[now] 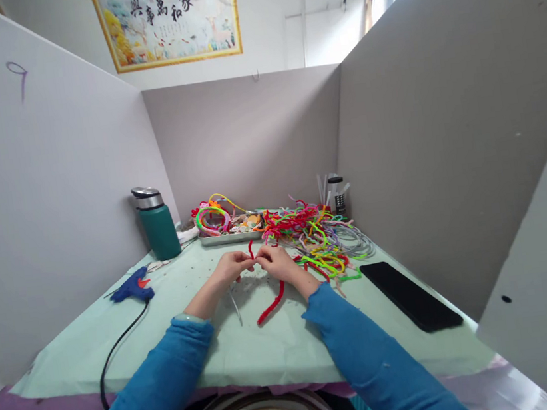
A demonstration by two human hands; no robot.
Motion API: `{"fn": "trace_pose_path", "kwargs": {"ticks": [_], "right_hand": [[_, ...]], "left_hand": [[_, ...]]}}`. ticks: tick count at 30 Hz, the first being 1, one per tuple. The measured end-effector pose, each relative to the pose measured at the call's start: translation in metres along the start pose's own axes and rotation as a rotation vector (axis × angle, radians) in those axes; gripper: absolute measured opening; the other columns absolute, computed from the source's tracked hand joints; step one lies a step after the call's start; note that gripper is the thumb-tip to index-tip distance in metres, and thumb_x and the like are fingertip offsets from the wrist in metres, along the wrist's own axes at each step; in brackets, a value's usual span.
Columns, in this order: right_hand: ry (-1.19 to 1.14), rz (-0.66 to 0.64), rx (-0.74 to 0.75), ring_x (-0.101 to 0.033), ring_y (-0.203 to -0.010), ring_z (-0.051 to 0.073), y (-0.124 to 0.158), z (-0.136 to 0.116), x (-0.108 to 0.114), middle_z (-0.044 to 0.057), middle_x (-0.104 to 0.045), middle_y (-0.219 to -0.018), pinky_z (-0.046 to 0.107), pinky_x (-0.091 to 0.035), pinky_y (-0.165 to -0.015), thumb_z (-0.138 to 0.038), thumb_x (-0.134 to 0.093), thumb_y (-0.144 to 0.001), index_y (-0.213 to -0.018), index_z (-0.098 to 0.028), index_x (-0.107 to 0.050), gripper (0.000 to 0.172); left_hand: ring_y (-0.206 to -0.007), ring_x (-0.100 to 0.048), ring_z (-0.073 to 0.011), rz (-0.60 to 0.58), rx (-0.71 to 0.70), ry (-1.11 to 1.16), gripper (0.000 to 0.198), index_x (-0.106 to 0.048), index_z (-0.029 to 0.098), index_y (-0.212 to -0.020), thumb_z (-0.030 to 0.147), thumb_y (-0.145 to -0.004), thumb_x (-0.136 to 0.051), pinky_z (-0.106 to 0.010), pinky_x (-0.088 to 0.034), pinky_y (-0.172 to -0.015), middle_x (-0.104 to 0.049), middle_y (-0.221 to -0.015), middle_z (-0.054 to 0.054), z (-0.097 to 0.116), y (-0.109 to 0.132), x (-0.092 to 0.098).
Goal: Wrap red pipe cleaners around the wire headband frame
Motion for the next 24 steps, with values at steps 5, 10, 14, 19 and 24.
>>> {"fn": "trace_pose_path", "kwargs": {"ticks": [5,10,14,19,24], "right_hand": [[0.012,-0.001,0.015,-0.049,-0.061,0.011,0.0002,-0.0006,0.0001,0.0,-0.059,-0.066,0.021,-0.033,-0.056,-0.022,-0.049,-0.08,-0.071,-0.016,-0.058,0.014],[0.026,0.004,0.034,-0.047,-0.059,0.01,0.0003,-0.0005,-0.001,-0.001,-0.056,-0.063,0.021,-0.031,-0.055,-0.022,-0.049,-0.08,-0.069,-0.016,-0.057,0.015],[0.023,0.006,0.026,-0.048,-0.06,0.011,0.0006,-0.0011,-0.0011,-0.001,-0.057,-0.065,0.021,-0.032,-0.056,-0.022,-0.05,-0.08,-0.071,-0.015,-0.058,0.014],[0.028,-0.01,0.044,-0.048,-0.06,0.011,0.0019,-0.0046,-0.0025,-0.001,-0.057,-0.065,0.021,-0.032,-0.056,-0.022,-0.05,-0.08,-0.072,-0.016,-0.059,0.014],[0.013,-0.024,0.067,-0.05,-0.062,0.011,0.0035,-0.0085,-0.0027,0.0,-0.06,-0.069,0.021,-0.034,-0.058,-0.021,-0.05,-0.08,-0.075,-0.016,-0.06,0.013]], "left_hand": [[-0.041,-0.041,-0.0051,-0.015,0.013,0.017,0.034,-0.067,0.011,-0.077,0.043,-0.067,-0.064,-0.018,-0.032,-0.038,-0.066,-0.068,-0.005,0.0008,0.0022,-0.0002],[-0.04,-0.04,-0.0055,-0.032,0.013,0.053,0.041,-0.065,0.01,-0.076,0.05,-0.069,-0.06,-0.02,-0.032,-0.038,-0.066,-0.068,-0.006,-0.0011,0.0008,-0.0015],[-0.04,-0.038,-0.0049,-0.038,0.052,0.087,0.042,-0.063,0.011,-0.074,0.053,-0.067,-0.061,-0.021,-0.032,-0.039,-0.064,-0.066,-0.004,-0.0013,0.0027,-0.0013],[-0.036,-0.032,-0.0039,-0.056,0.124,0.184,0.035,-0.062,0.011,-0.074,0.045,-0.067,-0.063,-0.022,-0.031,-0.039,-0.06,-0.059,-0.002,-0.002,0.0084,-0.0011],[-0.035,-0.032,-0.0034,-0.065,0.106,0.211,0.035,-0.062,0.011,-0.072,0.045,-0.068,-0.061,-0.022,-0.03,-0.039,-0.062,-0.062,-0.004,-0.0071,0.0049,-0.0011]]}}
Point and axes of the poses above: each hand's wrist, its own y-axis away from the middle knuckle, its own x-axis out of the back of the hand, z = x × y, the point moved 7 cm from there along -y, towards the middle knuckle
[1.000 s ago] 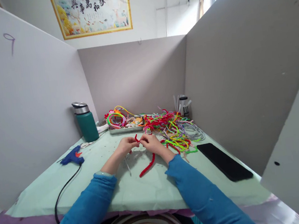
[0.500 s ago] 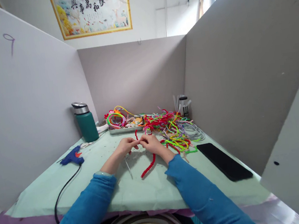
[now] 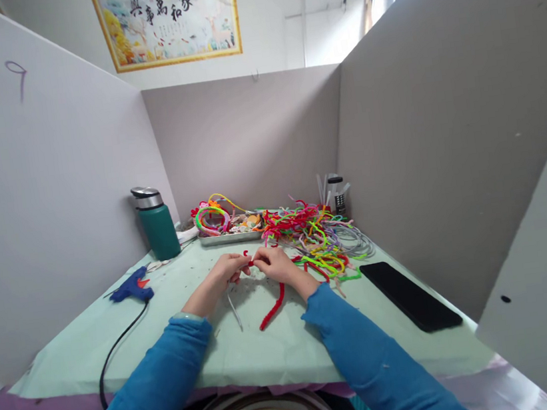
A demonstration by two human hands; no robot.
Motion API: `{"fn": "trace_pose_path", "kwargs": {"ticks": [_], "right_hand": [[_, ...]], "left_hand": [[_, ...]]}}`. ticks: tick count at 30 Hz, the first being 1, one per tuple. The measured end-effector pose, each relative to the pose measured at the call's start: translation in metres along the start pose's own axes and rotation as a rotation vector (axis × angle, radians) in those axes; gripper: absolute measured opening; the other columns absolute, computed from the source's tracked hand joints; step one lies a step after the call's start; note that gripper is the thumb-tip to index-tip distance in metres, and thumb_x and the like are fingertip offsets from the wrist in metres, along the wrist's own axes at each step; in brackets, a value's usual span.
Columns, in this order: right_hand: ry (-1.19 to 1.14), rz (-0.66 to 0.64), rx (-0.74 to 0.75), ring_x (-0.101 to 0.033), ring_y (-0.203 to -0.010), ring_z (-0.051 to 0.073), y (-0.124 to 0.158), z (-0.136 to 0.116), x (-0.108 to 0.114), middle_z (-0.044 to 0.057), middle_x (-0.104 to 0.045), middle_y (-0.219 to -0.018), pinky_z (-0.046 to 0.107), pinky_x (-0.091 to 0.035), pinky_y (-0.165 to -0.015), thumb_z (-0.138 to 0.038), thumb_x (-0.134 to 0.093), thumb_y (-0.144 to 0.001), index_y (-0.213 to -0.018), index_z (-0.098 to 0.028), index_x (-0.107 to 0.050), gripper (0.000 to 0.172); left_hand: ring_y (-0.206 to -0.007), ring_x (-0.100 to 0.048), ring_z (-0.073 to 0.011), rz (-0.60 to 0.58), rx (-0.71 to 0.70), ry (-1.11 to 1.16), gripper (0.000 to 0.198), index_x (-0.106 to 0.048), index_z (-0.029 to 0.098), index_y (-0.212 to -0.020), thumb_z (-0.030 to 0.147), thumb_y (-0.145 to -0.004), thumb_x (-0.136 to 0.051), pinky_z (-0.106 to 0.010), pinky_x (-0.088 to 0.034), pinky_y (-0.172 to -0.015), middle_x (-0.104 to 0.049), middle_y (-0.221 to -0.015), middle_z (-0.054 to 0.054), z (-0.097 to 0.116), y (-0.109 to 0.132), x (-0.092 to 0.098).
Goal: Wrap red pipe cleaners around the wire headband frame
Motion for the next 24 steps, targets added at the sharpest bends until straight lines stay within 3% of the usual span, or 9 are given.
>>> {"fn": "trace_pose_path", "kwargs": {"ticks": [9,18,24], "right_hand": [[0.009,0.011,0.001,-0.051,-0.062,0.011,0.0,0.0,-0.001,0.0,-0.061,-0.069,0.021,-0.034,-0.058,-0.021,-0.049,-0.081,-0.077,-0.016,-0.061,0.013],[0.027,0.068,-0.085,-0.05,-0.06,0.012,-0.003,0.015,0.002,0.0,-0.061,-0.067,0.022,-0.033,-0.055,-0.022,-0.049,-0.079,-0.075,-0.016,-0.061,0.014],[0.034,0.091,-0.099,-0.05,-0.06,0.012,-0.005,0.017,0.004,0.0,-0.06,-0.065,0.022,-0.033,-0.056,-0.021,-0.049,-0.078,-0.072,-0.016,-0.061,0.014]], "left_hand": [[-0.034,-0.031,-0.0027,0.029,0.037,-0.008,0.04,-0.061,0.01,-0.075,0.05,-0.069,-0.06,-0.022,-0.031,-0.039,-0.061,-0.062,-0.004,-0.003,-0.002,0.001],[-0.041,-0.048,-0.0057,0.163,-0.17,-0.171,0.025,-0.064,0.013,-0.085,0.035,-0.073,-0.061,-0.018,-0.037,-0.041,-0.064,-0.071,-0.003,0.011,-0.005,0.006],[-0.067,-0.061,-0.0135,0.208,-0.312,-0.351,0.02,-0.072,0.018,-0.089,0.025,-0.071,-0.064,-0.022,-0.046,-0.063,-0.07,-0.088,-0.005,0.024,-0.002,0.004]]}}
Point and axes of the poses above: each hand's wrist, its own y-axis away from the middle knuckle, its own x-axis out of the back of the hand, z = x × y, the point moved 7 cm from there along -y, towards the middle knuckle
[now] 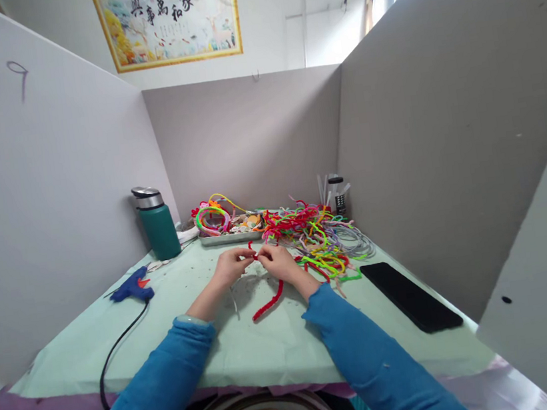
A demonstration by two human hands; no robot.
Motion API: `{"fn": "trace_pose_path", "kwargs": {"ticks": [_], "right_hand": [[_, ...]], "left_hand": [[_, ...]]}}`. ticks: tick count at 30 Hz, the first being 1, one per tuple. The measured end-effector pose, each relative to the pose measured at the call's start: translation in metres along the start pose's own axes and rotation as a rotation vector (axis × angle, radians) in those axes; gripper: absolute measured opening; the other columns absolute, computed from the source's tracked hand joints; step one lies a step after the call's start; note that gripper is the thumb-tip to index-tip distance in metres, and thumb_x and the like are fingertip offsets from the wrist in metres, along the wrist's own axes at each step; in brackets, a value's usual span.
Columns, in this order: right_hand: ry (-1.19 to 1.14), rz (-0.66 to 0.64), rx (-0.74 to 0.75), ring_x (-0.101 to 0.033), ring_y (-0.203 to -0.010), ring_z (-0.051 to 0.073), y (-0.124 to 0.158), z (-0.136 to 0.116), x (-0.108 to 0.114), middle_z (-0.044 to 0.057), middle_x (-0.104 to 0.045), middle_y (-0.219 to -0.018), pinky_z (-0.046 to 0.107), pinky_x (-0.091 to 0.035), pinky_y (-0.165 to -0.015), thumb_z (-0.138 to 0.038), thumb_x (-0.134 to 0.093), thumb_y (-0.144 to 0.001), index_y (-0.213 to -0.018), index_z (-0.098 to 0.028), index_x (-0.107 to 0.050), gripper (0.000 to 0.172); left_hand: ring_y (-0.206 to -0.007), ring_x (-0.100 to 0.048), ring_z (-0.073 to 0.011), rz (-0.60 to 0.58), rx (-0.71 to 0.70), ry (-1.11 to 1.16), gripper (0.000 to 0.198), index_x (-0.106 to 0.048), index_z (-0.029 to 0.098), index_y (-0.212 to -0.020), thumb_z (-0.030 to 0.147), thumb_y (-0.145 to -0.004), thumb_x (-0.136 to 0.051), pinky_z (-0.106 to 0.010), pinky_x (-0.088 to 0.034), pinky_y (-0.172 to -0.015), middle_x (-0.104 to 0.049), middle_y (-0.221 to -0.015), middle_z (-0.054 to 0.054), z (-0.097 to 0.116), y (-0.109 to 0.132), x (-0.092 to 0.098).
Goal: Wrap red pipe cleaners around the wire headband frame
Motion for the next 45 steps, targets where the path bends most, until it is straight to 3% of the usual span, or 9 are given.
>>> {"fn": "trace_pose_path", "kwargs": {"ticks": [5,11,19,27,34,45], "right_hand": [[0.003,-0.001,0.007,-0.049,-0.06,0.012,0.001,-0.005,0.001,0.0,-0.059,-0.064,0.022,-0.033,-0.056,-0.022,-0.049,-0.077,-0.071,-0.016,-0.06,0.014],[0.017,-0.002,0.026,-0.05,-0.06,0.012,0.002,-0.006,0.001,0.0,-0.058,-0.064,0.022,-0.032,-0.056,-0.021,-0.049,-0.078,-0.071,-0.016,-0.06,0.013],[0.01,0.007,0.031,-0.05,-0.061,0.012,0.002,-0.008,0.002,0.0,-0.059,-0.065,0.021,-0.033,-0.056,-0.02,-0.048,-0.078,-0.073,-0.016,-0.06,0.014],[0.011,0.008,0.041,-0.05,-0.06,0.012,0.003,-0.008,0.002,0.0,-0.058,-0.064,0.022,-0.033,-0.056,-0.02,-0.049,-0.077,-0.072,-0.016,-0.06,0.013],[0.006,-0.009,0.05,-0.049,-0.059,0.011,0.003,-0.009,0.001,0.0,-0.058,-0.064,0.021,-0.033,-0.056,-0.019,-0.049,-0.077,-0.072,-0.016,-0.06,0.013],[-0.003,-0.032,0.042,-0.05,-0.061,0.011,0.004,-0.008,0.0,0.0,-0.059,-0.066,0.022,-0.033,-0.056,-0.022,-0.049,-0.078,-0.073,-0.016,-0.06,0.013]], "left_hand": [[-0.085,-0.062,-0.0194,0.016,-0.037,-0.088,0.017,-0.074,0.02,-0.085,0.022,-0.072,-0.063,-0.026,-0.044,-0.079,-0.071,-0.089,-0.005,0.007,0.001,0.004],[-0.083,-0.062,-0.0198,-0.044,-0.038,-0.164,0.02,-0.074,0.018,-0.088,0.025,-0.074,-0.061,-0.026,-0.043,-0.075,-0.071,-0.089,-0.007,0.012,0.004,0.001],[-0.082,-0.061,-0.0183,-0.003,-0.071,-0.224,0.022,-0.075,0.018,-0.087,0.03,-0.075,-0.061,-0.025,-0.042,-0.076,-0.071,-0.088,-0.007,0.01,0.003,0.003],[-0.067,-0.06,-0.0144,-0.044,0.005,-0.169,0.025,-0.074,0.016,-0.088,0.029,-0.076,-0.057,-0.022,-0.042,-0.064,-0.071,-0.076,-0.005,0.002,0.002,-0.002],[-0.043,-0.047,-0.0072,-0.088,0.108,-0.052,0.025,-0.073,0.013,-0.085,0.028,-0.074,-0.057,-0.02,-0.037,-0.047,-0.067,-0.067,-0.004,-0.011,0.0,-0.005],[-0.036,-0.042,-0.0058,-0.148,0.192,0.05,0.028,-0.07,0.01,-0.078,0.034,-0.074,-0.058,-0.02,-0.033,-0.038,-0.066,-0.068,-0.006,-0.018,0.003,-0.009]]}}
Point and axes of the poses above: each hand's wrist, its own y-axis away from the middle knuckle, its own x-axis out of the back of the hand, z = x × y, the point moved 7 cm from there along -y, towards the middle knuckle
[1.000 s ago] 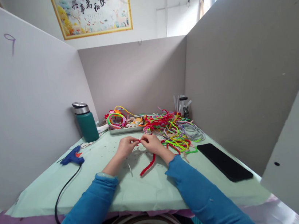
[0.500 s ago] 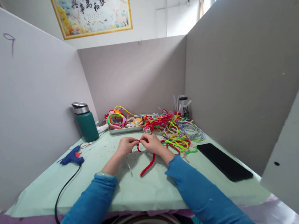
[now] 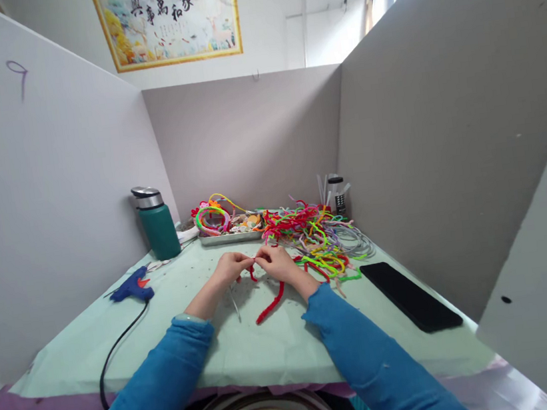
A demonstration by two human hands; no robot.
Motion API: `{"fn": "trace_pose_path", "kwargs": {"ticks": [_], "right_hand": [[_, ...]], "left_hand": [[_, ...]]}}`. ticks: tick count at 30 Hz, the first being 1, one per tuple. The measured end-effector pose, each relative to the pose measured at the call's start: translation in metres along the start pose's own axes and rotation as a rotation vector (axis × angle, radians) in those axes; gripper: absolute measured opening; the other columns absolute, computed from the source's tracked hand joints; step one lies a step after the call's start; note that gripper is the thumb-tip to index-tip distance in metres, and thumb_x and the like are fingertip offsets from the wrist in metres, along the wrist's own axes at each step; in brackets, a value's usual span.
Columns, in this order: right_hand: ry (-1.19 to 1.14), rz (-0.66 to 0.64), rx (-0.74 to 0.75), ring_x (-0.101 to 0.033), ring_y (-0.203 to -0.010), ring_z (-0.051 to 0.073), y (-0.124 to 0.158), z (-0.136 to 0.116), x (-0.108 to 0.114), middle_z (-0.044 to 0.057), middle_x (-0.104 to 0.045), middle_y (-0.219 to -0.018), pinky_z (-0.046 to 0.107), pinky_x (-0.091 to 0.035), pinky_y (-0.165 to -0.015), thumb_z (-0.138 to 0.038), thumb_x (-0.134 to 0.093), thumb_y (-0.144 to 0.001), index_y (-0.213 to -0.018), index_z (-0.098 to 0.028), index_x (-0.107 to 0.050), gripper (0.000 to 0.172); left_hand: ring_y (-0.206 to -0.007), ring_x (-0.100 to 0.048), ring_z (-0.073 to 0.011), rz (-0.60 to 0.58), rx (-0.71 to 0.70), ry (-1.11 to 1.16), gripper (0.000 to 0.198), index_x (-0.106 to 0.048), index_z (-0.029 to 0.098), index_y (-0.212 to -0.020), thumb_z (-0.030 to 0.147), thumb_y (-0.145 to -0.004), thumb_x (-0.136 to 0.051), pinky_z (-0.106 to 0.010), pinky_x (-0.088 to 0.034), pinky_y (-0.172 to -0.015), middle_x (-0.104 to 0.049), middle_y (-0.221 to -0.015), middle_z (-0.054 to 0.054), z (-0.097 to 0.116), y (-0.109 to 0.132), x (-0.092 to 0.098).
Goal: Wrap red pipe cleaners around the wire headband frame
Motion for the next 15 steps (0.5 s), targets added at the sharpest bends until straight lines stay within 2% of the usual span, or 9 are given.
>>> {"fn": "trace_pose_path", "kwargs": {"ticks": [15], "right_hand": [[-0.003,-0.002,0.008,-0.051,-0.063,0.012,-0.0005,0.0006,-0.0006,0.001,-0.061,-0.068,0.022,-0.035,-0.058,-0.023,-0.051,-0.079,-0.076,-0.015,-0.061,0.013]], "left_hand": [[-0.037,-0.037,-0.0041,-0.048,0.111,0.258,0.018,-0.066,0.008,-0.078,0.025,-0.073,-0.062,-0.021,-0.033,-0.038,-0.063,-0.064,-0.003,0.0045,0.0093,-0.0036]]}}
Point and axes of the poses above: each hand's wrist, its own y-axis away from the middle knuckle, its own x-axis out of the back of the hand, z = x × y, the point moved 7 cm from there along -y, towards the middle knuckle
